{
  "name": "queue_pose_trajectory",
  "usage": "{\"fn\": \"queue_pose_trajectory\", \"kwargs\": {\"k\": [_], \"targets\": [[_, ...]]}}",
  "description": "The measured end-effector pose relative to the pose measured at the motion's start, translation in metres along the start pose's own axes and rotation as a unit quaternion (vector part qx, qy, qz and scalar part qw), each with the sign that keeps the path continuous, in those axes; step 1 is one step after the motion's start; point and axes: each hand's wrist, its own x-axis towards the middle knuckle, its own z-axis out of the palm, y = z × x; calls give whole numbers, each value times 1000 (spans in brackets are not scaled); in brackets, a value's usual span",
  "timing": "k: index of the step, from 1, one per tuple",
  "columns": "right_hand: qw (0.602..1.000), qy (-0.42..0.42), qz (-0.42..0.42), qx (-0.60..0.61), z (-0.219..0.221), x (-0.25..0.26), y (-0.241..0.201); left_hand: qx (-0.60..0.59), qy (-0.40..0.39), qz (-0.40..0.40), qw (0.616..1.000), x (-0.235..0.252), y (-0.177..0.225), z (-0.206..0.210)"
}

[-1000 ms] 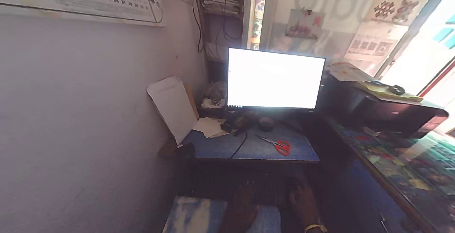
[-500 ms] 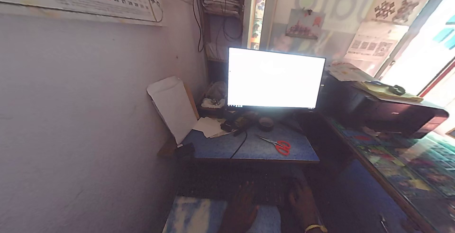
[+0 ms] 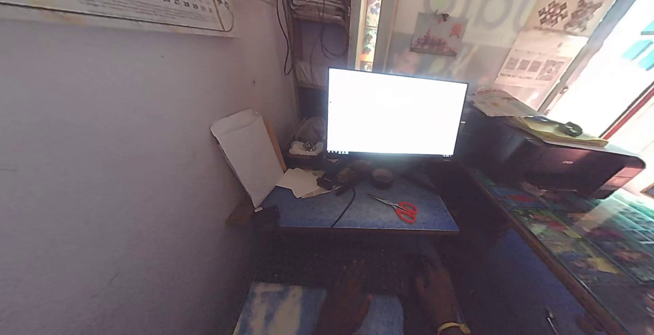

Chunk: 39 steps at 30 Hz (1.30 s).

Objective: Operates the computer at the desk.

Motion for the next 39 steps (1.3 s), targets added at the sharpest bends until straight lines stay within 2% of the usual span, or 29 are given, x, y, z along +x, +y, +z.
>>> {"fn": "queue_pose_trajectory", "kwargs": {"k": [4,9,16,26,39], "targets": [[999,-22,28,-10,-8,1,-5,-8,7,4,1000,2,1,-5],[1000,-18,20,-5,-6,-1,-3,-18,62,35,997,0,0,-2],[1000,-19,17,-1,-3,1,-2,-6,9,35,999,2,-2,-2],[999,-7,-6,31,3,2,2,-2,-4,26,1000,4,-1,-4],[1000,-6,-16,10,9,3,6,9,-11,24,1000,4,-4,2]]}}
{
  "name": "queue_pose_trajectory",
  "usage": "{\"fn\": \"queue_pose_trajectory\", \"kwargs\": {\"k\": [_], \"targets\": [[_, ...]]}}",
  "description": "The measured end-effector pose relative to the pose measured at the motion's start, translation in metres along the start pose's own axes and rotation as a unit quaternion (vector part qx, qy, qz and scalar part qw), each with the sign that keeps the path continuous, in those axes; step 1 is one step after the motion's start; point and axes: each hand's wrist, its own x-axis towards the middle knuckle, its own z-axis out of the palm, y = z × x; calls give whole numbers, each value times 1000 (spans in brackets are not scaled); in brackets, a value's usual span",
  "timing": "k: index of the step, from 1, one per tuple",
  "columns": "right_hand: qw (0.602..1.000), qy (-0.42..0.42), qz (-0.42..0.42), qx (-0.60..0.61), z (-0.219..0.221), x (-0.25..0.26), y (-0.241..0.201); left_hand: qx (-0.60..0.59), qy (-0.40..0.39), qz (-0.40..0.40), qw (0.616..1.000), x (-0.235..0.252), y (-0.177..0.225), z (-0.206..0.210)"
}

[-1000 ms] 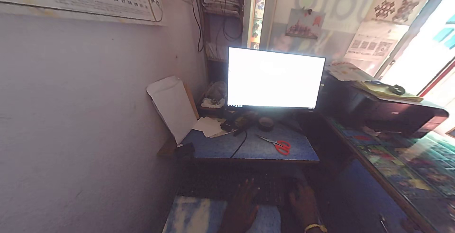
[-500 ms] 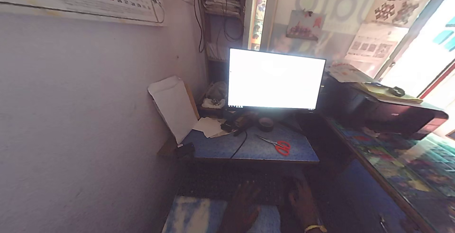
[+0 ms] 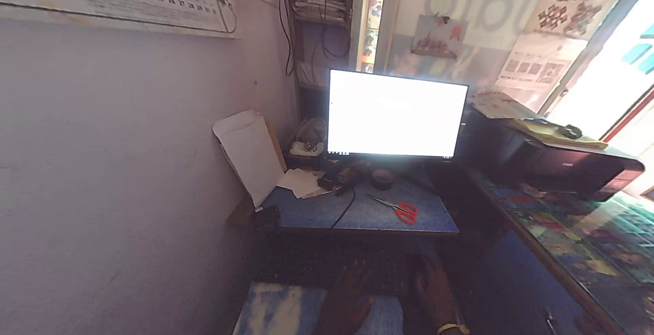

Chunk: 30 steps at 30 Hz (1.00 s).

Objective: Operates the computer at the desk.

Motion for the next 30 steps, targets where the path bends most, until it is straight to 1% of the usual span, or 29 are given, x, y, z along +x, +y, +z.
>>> {"fn": "queue_pose_trajectory", "kwargs": {"k": [17,20,25,30], "targets": [[1000,5,-8,-11,6,-2,5,-6,-9,-2,1000,-1,3,-4],[1000,20,-17,-10,9,-2,8,-5,-7,-2,1000,0,3,-4],[999,35,-28,-4,9,-1,7,-6,-27,-13,1000,0,3,-4],[1000,18,-20,-2,8,0,6,0,-26,-13,1000,0,3,-4]]}}
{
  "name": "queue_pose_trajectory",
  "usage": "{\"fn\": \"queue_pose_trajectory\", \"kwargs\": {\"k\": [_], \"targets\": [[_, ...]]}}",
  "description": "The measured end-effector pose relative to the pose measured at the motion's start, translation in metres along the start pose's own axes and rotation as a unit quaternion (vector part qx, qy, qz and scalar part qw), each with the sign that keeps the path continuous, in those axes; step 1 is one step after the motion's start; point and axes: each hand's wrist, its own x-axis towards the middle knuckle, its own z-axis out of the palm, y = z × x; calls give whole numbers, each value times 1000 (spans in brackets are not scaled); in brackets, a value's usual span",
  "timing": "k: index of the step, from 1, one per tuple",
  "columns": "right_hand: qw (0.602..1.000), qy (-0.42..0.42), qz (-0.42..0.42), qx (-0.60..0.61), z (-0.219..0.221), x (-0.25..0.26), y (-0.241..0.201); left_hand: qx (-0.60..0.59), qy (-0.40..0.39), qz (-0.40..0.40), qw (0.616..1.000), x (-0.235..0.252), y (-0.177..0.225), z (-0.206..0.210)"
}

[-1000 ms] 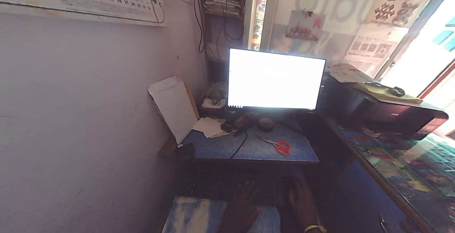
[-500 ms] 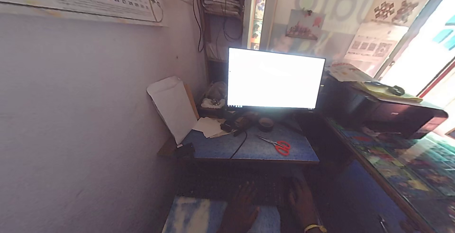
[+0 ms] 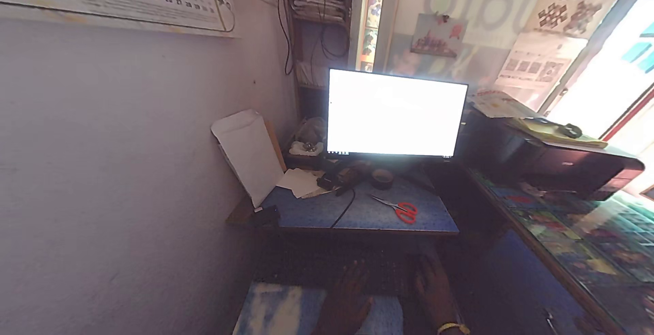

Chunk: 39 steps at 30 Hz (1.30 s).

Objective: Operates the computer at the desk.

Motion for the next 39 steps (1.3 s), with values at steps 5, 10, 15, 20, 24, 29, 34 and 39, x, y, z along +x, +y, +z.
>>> {"fn": "queue_pose_trajectory", "kwargs": {"k": [5,10,15,20,24,29,34,39], "targets": [[1000,7,-6,-3,2,-2,2,0,7,-4,1000,-1,1,-1],[1000,9,-9,6,-1,-2,-1,8,36,3,999,-1,1,2],[1000,9,-10,2,0,-2,0,9,37,0,999,-1,1,2],[1000,9,-8,0,1,-3,1,-1,35,-3,999,-2,2,0],[1000,6,-2,-13,-5,-1,-2,-6,39,-3,999,0,1,1],[1000,9,3,-18,-10,-1,-5,-4,35,-2,999,0,2,-2],[999,21,4,-26,-10,0,-5,-14,16,-9,1000,2,4,-8],[999,5,12,-31,-12,1,-7,-23,20,-13,999,2,5,-10]]}}
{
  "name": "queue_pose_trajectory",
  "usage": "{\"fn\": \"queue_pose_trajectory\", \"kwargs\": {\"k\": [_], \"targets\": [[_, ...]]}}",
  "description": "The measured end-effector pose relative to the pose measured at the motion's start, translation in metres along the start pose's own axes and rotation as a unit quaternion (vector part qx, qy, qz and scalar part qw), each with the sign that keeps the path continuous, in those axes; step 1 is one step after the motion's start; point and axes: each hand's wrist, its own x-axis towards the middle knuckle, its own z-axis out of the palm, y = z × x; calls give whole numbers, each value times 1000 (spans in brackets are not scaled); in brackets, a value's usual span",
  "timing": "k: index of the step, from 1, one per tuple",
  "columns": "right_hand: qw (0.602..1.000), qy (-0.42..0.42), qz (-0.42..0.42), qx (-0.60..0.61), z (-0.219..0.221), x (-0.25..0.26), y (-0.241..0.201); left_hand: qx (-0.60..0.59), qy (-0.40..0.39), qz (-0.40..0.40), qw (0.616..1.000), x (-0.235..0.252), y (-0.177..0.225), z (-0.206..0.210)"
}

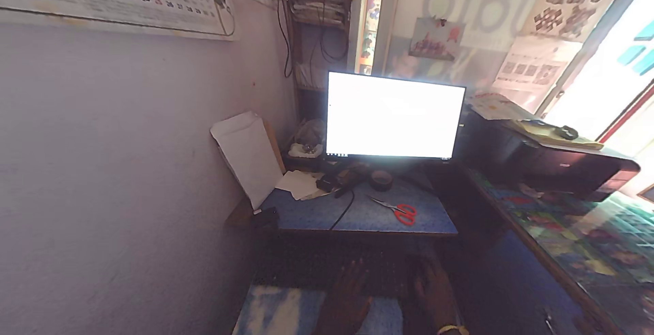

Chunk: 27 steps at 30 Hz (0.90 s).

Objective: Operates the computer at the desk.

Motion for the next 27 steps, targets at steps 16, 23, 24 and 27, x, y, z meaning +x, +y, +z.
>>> {"fn": "queue_pose_trajectory", "kwargs": {"k": [16,23,24,27], "targets": [[1000,-21,11,-4,1,-4,0,-15,54,26,998,-5,-2,4],[1000,-10,5,2,1,-2,1,-11,56,28,998,-3,-2,3],[1000,-10,7,6,1,-2,1,-11,58,28,998,-3,-3,5],[999,-22,20,13,0,-3,0,-8,62,29,998,-4,-3,6]]}}
